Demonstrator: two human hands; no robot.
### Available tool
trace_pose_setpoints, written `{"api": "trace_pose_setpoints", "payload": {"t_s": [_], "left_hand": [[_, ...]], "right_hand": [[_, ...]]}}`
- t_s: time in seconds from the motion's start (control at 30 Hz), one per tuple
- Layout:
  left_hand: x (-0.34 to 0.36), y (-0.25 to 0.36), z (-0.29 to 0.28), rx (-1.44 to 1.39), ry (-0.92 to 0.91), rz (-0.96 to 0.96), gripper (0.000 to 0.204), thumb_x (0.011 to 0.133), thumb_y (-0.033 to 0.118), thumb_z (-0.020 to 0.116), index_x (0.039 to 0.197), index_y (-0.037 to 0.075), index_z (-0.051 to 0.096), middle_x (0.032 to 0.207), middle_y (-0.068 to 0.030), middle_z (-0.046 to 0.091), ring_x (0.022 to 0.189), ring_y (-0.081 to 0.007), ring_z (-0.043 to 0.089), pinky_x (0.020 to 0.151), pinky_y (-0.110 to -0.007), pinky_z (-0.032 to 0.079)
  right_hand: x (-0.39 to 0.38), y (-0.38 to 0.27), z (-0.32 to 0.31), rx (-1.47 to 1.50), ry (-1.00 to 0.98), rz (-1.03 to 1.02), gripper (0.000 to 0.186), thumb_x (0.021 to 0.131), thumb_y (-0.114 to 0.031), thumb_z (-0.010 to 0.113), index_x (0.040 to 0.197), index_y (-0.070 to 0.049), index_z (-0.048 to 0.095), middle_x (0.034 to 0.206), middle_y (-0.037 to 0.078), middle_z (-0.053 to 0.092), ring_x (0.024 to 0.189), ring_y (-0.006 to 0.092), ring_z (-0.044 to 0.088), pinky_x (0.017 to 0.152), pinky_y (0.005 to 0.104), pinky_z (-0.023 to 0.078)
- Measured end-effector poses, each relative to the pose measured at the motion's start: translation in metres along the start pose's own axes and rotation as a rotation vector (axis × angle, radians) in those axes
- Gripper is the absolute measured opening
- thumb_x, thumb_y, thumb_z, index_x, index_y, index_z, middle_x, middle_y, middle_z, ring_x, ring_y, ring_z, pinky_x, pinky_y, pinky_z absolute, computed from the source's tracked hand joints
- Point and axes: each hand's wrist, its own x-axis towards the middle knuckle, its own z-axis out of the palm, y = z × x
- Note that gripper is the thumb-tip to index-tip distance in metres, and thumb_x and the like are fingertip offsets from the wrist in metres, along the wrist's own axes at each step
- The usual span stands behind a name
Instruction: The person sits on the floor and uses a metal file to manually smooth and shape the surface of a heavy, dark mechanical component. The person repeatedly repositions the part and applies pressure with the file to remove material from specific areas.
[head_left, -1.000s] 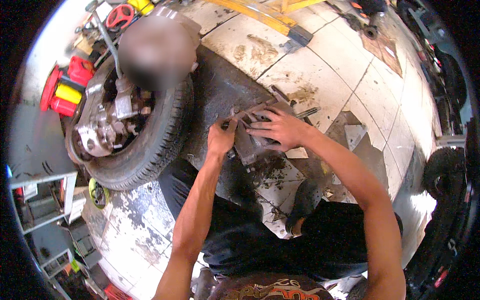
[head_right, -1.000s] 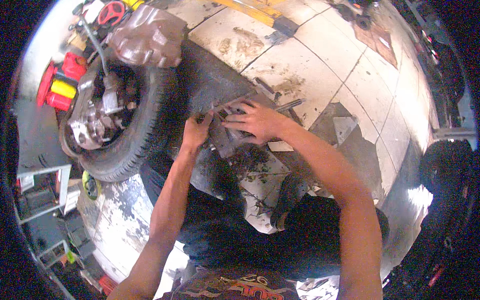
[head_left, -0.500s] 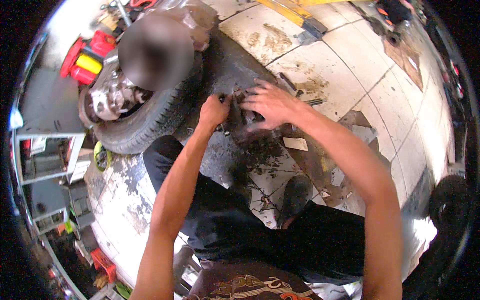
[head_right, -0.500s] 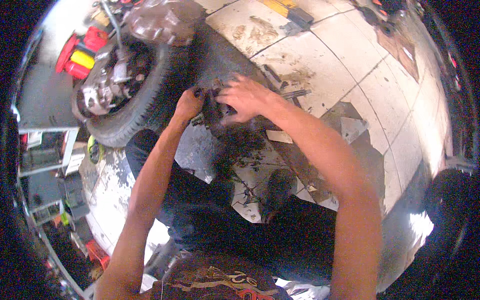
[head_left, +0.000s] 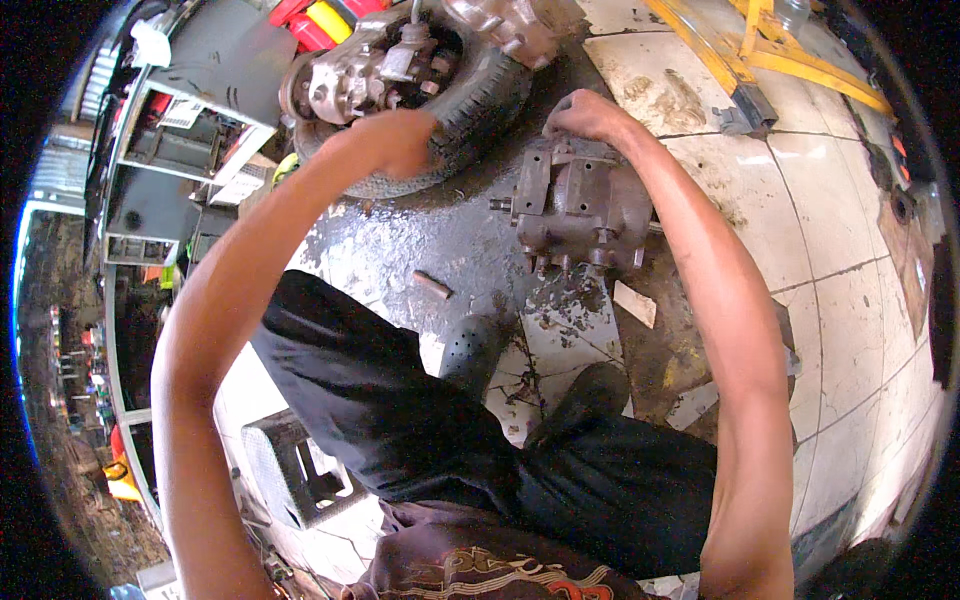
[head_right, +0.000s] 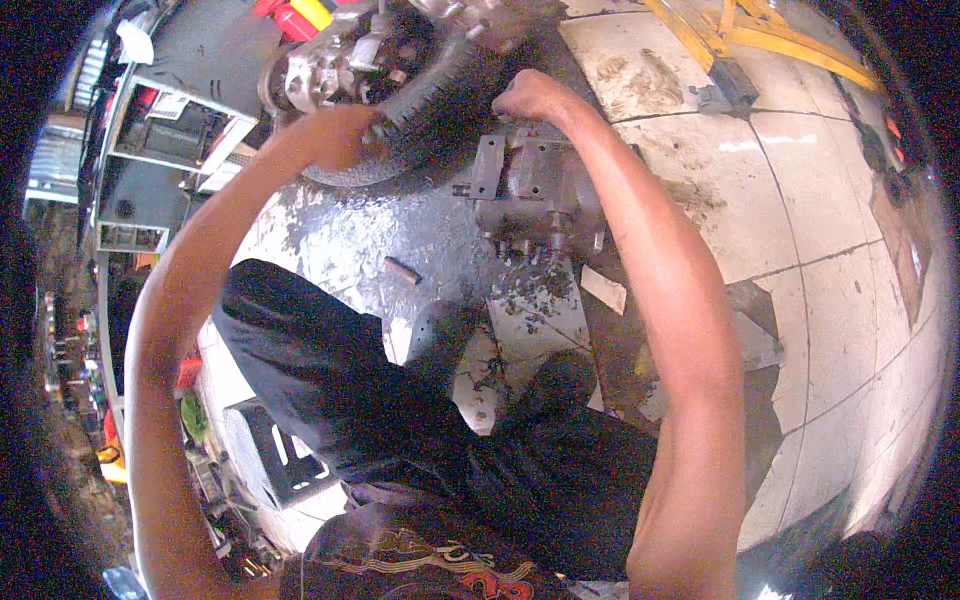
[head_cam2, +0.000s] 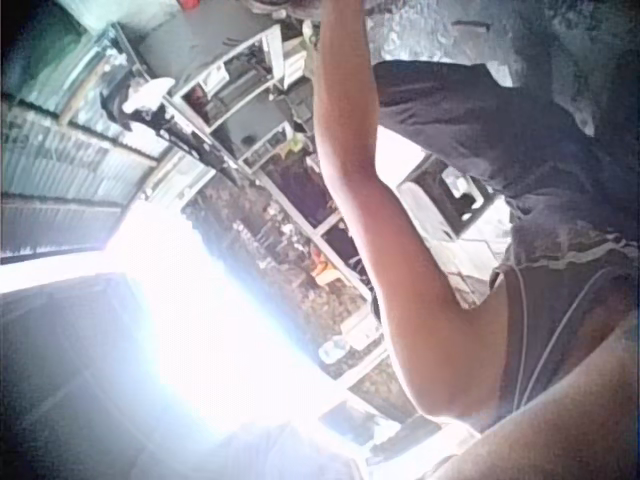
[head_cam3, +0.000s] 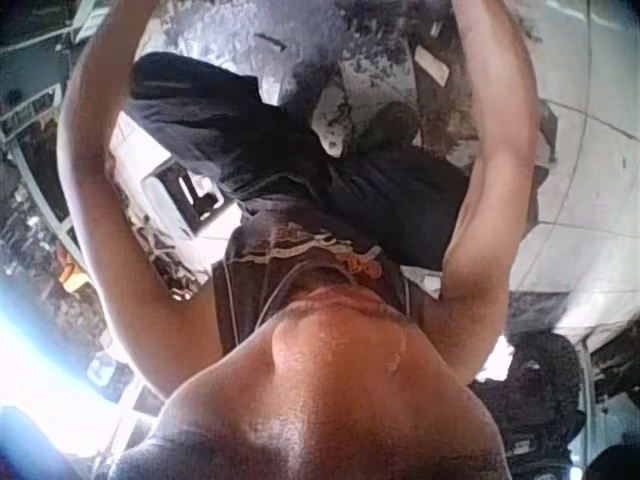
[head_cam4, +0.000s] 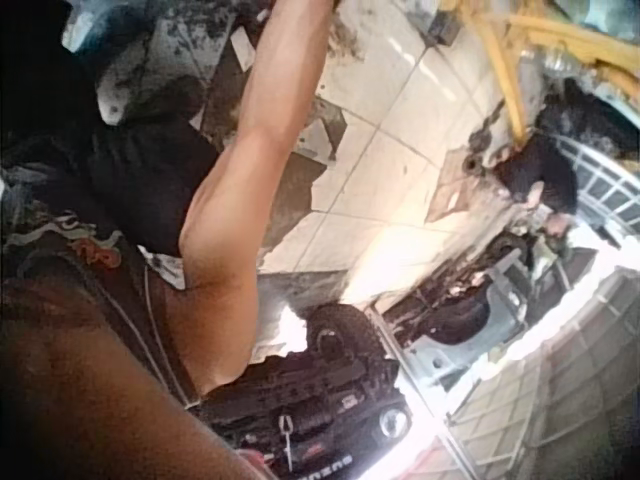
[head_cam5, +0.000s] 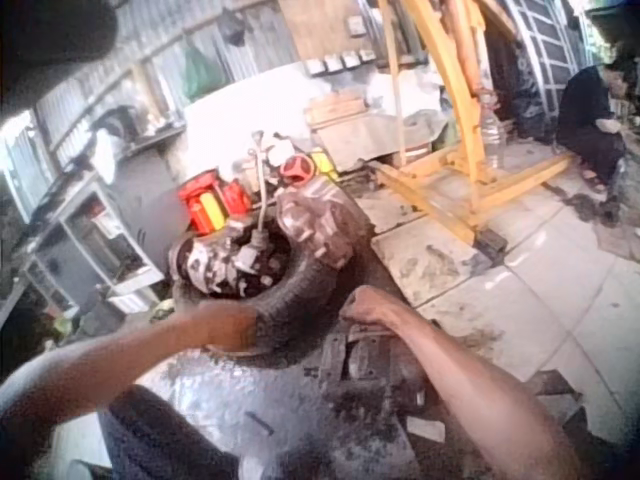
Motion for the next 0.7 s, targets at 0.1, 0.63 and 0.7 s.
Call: {"api": "trace_pose_setpoints", "payload": {"t_s": [0.1, 0.63, 0.7], "left_hand": [[0.006, -0.002, -0.01, 0.097, 0.051, -0.085, 0.046, 0.088, 0.036, 0.066, 0.123, 0.007, 0.06, 0.114, -0.0235, 0.065, 0.108, -0.0396, 0.062, 0.092, -0.048, 0.05], [0.144, 0.025, 0.065, -0.11, 0.258, -0.157, 0.04, 0.088, 0.035, 0.062, 0.12, 0.011, 0.065, 0.121, -0.016, 0.066, 0.115, -0.0369, 0.061, 0.094, -0.052, 0.05], [0.167, 0.01, 0.095, -0.318, 0.35, -0.173, 0.042, 0.087, 0.037, 0.063, 0.121, 0.013, 0.064, 0.121, -0.0165, 0.066, 0.115, -0.0367, 0.061, 0.095, -0.051, 0.05]], "right_hand": [[0.001, -0.009, 0.002, 0.009, -0.038, -0.003, 0.024, 0.07, -0.025, 0.071, 0.079, -0.003, 0.076, 0.074, 0.007, 0.071, 0.068, 0.0161, 0.062, 0.067, 0.0327, 0.05], [-0.003, -0.009, 0.024, -0.437, 0.076, 0.006, 0.039, 0.076, -0.011, 0.057, 0.112, 0.003, 0.065, 0.107, 0.028, 0.066, 0.102, 0.041, 0.065, 0.088, 0.0466, 0.051], [0.0, -0.012, 0.028, -0.439, 0.088, -0.01, 0.044, 0.077, -0.009, 0.056, 0.12, 0.001, 0.063, 0.113, 0.027, 0.065, 0.108, 0.0398, 0.063, 0.093, 0.0442, 0.05]]}}
